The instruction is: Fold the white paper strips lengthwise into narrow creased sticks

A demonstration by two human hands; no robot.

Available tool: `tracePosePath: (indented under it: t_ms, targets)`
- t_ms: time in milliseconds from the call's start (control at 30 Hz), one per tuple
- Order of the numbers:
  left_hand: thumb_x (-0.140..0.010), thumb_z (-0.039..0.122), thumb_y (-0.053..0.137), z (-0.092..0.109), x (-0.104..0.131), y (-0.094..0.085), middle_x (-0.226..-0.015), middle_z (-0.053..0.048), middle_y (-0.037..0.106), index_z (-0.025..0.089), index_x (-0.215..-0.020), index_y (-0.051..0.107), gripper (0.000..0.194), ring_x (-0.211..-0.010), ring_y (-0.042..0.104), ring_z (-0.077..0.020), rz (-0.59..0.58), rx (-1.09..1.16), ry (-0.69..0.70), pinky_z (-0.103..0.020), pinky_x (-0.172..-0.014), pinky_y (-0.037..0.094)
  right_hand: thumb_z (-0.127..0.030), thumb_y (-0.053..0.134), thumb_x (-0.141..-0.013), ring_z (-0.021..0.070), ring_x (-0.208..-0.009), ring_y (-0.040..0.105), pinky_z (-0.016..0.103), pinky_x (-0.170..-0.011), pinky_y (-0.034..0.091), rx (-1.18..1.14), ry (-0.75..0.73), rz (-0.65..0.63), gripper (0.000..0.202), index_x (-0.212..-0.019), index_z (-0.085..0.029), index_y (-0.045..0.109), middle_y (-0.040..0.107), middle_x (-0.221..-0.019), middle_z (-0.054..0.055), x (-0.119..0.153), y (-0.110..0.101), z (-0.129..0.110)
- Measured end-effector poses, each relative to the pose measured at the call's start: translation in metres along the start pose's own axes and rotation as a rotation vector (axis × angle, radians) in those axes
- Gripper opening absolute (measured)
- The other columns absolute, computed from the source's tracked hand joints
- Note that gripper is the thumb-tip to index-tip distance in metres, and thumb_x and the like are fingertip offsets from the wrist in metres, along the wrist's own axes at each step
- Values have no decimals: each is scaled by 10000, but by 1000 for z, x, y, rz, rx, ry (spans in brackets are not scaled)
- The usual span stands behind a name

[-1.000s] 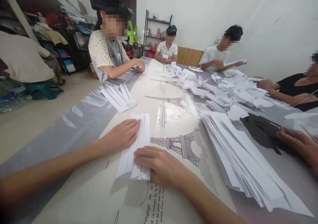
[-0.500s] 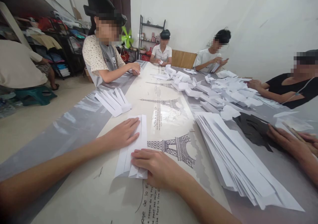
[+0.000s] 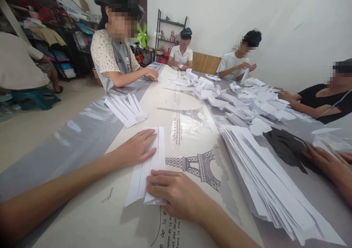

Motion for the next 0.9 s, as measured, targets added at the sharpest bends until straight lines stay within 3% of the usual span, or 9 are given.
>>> tracePosePath:
  t_ms: [233, 367, 467, 767, 900]
  targets:
    - [-1036, 411, 378, 1, 1, 1, -1489, -244, 494, 79, -1357, 472, 472, -1409, 452, -348, -3, 6, -4, -489, -1152, 382, -221, 611, -973, 204, -1330, 578, 375, -1097, 524, 11, -19, -16, 226, -1180, -184, 694, 699, -1315, 68, -1, -5, -5]
    - [-1031, 410, 401, 1, 1, 1, -1493, -242, 488, 76, -1363, 470, 476, -1410, 453, -353, -7, 12, -8, -485, -1151, 385, -184, 592, -972, 195, -1001, 688, 352, -836, 602, 17, -18, 23, 168, -1055, -194, 738, 735, -1098, 68, -2, -11, -12]
    - [-1036, 407, 394, 1, 0, 0, -1492, -231, 489, 77, -1360, 479, 470, -1406, 451, -343, -25, -10, -2, -468, -1158, 380, -202, 593, -974, 163, -815, 645, 310, -695, 566, -48, 90, 9, 171, -1021, -218, 756, 696, -984, 53, -2, -10, -14]
    - [-1029, 405, 392, 2, 0, 1, -1462, -237, 497, 50, -1346, 496, 487, -1388, 452, -342, -44, 4, -12, -451, -1164, 362, -192, 584, -990, 135, -767, 617, 274, -679, 514, -267, 346, -74, 154, -918, -224, 716, 661, -926, 13, -3, -4, -4]
    - [-1027, 396, 394, 2, -1, 0, -1450, -230, 508, 69, -1325, 501, 455, -1371, 462, -340, -35, 35, -2, -461, -1148, 377, -178, 595, -983, 149, -829, 623, 278, -717, 511, -222, 359, -40, 148, -1082, -247, 679, 671, -954, 4, -3, -1, -2]
Point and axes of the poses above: each hand's wrist, its own x-axis away from the middle knuckle, its own y-axis out of the palm, z = x × y, the point moved 3 cm from there along -x, towards the middle knuckle
